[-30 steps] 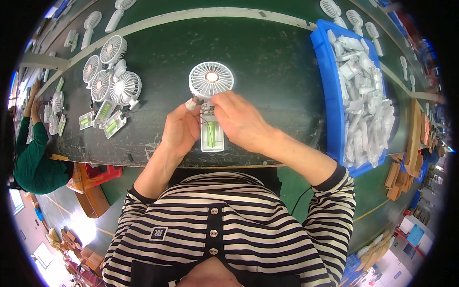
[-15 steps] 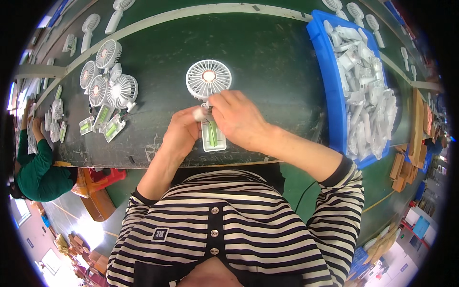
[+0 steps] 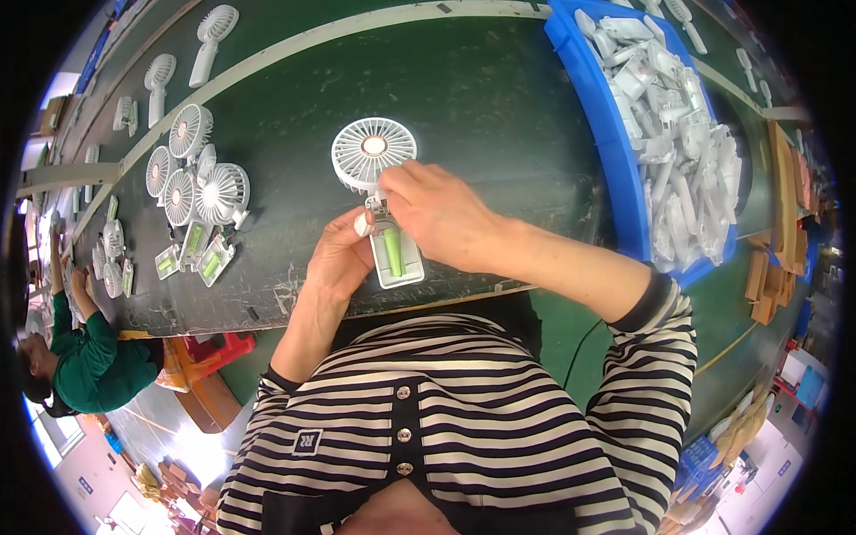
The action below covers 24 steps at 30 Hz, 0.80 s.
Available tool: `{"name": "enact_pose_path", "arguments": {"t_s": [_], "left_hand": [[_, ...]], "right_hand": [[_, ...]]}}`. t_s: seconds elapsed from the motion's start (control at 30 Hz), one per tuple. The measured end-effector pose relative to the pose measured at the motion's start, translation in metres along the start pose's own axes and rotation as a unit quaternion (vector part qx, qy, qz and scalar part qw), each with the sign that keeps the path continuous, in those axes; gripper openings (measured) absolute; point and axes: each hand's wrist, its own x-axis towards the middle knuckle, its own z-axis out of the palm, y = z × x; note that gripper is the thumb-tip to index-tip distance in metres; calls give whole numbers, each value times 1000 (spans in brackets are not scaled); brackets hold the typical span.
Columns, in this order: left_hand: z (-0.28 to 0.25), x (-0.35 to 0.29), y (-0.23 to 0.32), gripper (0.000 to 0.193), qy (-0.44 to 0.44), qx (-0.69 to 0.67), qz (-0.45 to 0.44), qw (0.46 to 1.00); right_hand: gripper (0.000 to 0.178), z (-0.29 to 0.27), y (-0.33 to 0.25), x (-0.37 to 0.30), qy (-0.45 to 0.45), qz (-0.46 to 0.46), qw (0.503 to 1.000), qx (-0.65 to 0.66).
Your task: The person assembles portable fans by hand, combining fan housings, batteries, circuit boards, and plastic components.
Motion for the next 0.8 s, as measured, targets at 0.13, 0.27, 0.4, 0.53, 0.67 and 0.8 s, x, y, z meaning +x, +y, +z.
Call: {"name": "enact_pose_path", "arguments": {"t_s": [0.13,0.27,0.4,0.53,0.67,0.8], "left_hand": [[5,-1,6,24,-6,29,0,1000],[6,-1,6,26,-10,53,8,998],[10,-1,9,27,6,58,8,998],[17,-2,12,27,39,89,-11,995],[21,0,12,29,70,126,-10,990],[23,0,13,29,78,126,-38,988]], "right_hand": [[12,1,1,-1,-4,0,1000,1],[12,1,0,1,-8,-1,1000,-7],[12,3,1,3,-15,1,1000,-12],[13,5,-3,4,-34,-6,999,-28],[12,10,-1,4,-2,-27,998,-61],[10,9,-4,5,-2,-19,997,-76]]}}
